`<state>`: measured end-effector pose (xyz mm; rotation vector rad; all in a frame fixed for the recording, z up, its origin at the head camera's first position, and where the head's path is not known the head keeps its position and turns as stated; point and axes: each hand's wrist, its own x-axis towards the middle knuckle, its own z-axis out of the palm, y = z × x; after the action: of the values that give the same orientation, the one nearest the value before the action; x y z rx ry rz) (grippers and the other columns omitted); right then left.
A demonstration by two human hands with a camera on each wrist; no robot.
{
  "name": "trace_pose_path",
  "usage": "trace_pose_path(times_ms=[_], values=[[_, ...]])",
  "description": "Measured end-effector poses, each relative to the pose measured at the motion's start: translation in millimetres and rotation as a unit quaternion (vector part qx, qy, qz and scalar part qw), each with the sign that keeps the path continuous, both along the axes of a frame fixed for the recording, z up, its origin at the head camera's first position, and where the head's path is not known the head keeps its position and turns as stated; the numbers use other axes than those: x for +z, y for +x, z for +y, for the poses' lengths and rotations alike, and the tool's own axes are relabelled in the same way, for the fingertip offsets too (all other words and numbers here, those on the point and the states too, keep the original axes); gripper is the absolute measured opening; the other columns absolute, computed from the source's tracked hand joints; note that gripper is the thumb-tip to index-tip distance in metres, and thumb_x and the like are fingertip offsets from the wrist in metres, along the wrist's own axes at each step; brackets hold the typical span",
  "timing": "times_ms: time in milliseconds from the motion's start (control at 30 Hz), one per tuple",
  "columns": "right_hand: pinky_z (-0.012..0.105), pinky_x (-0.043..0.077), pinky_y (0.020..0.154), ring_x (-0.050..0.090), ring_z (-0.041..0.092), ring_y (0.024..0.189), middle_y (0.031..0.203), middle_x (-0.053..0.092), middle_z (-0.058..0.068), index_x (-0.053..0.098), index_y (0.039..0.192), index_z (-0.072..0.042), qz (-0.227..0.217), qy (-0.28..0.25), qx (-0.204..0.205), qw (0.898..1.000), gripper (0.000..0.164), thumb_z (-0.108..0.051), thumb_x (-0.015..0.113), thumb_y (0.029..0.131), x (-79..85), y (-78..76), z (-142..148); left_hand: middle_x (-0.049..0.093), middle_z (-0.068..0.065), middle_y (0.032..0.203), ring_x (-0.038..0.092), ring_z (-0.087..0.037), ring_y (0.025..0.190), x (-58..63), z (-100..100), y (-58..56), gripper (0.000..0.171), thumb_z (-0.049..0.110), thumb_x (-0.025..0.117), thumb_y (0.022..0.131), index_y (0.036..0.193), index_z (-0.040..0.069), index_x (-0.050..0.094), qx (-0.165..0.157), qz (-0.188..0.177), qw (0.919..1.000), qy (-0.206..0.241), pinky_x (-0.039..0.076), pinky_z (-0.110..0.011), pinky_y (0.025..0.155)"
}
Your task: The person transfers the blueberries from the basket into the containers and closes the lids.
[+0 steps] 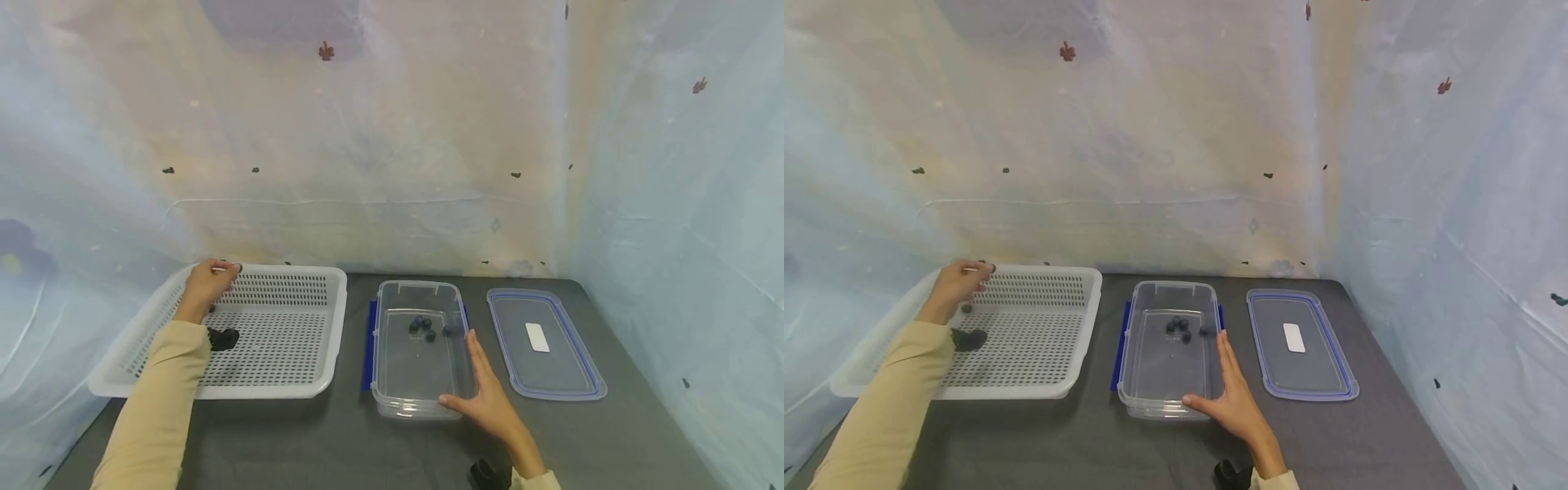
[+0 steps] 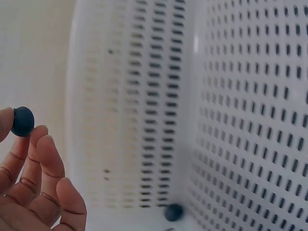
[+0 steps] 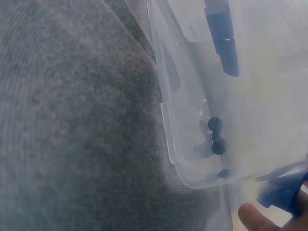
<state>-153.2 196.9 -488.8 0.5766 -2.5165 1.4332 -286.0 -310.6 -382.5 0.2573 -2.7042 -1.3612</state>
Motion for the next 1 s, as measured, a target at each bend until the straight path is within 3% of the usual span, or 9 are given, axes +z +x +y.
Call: trace_pose_path(times_ms=[167,400,567,667,800,1000], values=[[0.065,0.018,0.104,0.011,0.040,0.143,0.161,0.005,0.008,0.009,0.156,-0.006,-0.001,0.003,-0.003,1.000,0.119,-0.027,0.088,0.069,1.0,0.3,0,0.057,-0.028,0.118,0.060,-0.021,0.083,14.3,12,2.1,0.057,0.042,0.047,0.101,0.132,-0.005,0.048,-0.015,0.032,0.9994,0.001,0.047,-0.038,0.074],[0.064,0.017,0.104,0.010,0.040,0.143,0.161,0.005,0.010,0.009,0.155,-0.004,0.002,-0.006,0.001,1.000,0.119,-0.026,0.088,0.069,0.7,1.3,-1,0.055,-0.027,0.123,0.056,-0.041,0.102,36.7,38,9.6,0.057,0.043,0.047,0.101,0.134,-0.004,0.046,-0.043,0.074,0.9961,0.021,0.044,-0.048,0.087],[0.064,0.017,0.105,0.010,0.040,0.143,0.161,0.004,0.009,0.008,0.155,-0.004,0.001,-0.004,0.001,1.000,0.119,-0.026,0.088,0.069,-0.3,1.4,-1,0.057,-0.023,0.121,0.058,-0.028,0.095,51.1,59,14.9,0.054,0.042,0.048,0.101,0.132,-0.002,0.048,-0.074,0.091,0.9926,0.033,0.044,-0.044,0.084],[0.063,0.018,0.105,0.010,0.039,0.143,0.161,0.004,0.009,0.008,0.155,-0.004,0.002,-0.005,0.002,1.000,0.119,-0.026,0.088,0.069,-0.8,1.1,-1,0.058,-0.022,0.119,0.058,-0.018,0.088,56.1,71,16.5,0.051,0.041,0.050,0.101,0.130,-0.001,0.050,-0.093,0.105,0.9896,0.033,0.045,-0.038,0.079],[0.063,0.019,0.105,0.010,0.039,0.143,0.161,0.004,0.009,0.009,0.155,-0.004,0.006,-0.007,0.003,1.000,0.118,-0.026,0.088,0.069,-1.6,0.9,-2,0.058,-0.021,0.117,0.059,-0.023,0.091,60.7,88,18.6,0.048,0.039,0.051,0.100,0.128,-0.001,0.051,-0.126,0.112,0.9849,0.039,0.045,-0.032,0.075],[0.064,0.017,0.105,0.009,0.039,0.143,0.161,0.004,0.009,0.010,0.155,-0.004,0.008,-0.006,-0.002,1.000,0.118,-0.026,0.087,0.069,-4.8,1.9,-3,0.059,-0.020,0.115,0.059,-0.024,0.088,61.0,118,20.1,0.042,0.035,0.056,0.099,0.124,0.000,0.055,-0.180,0.127,0.9735,0.060,0.046,-0.036,0.076]])
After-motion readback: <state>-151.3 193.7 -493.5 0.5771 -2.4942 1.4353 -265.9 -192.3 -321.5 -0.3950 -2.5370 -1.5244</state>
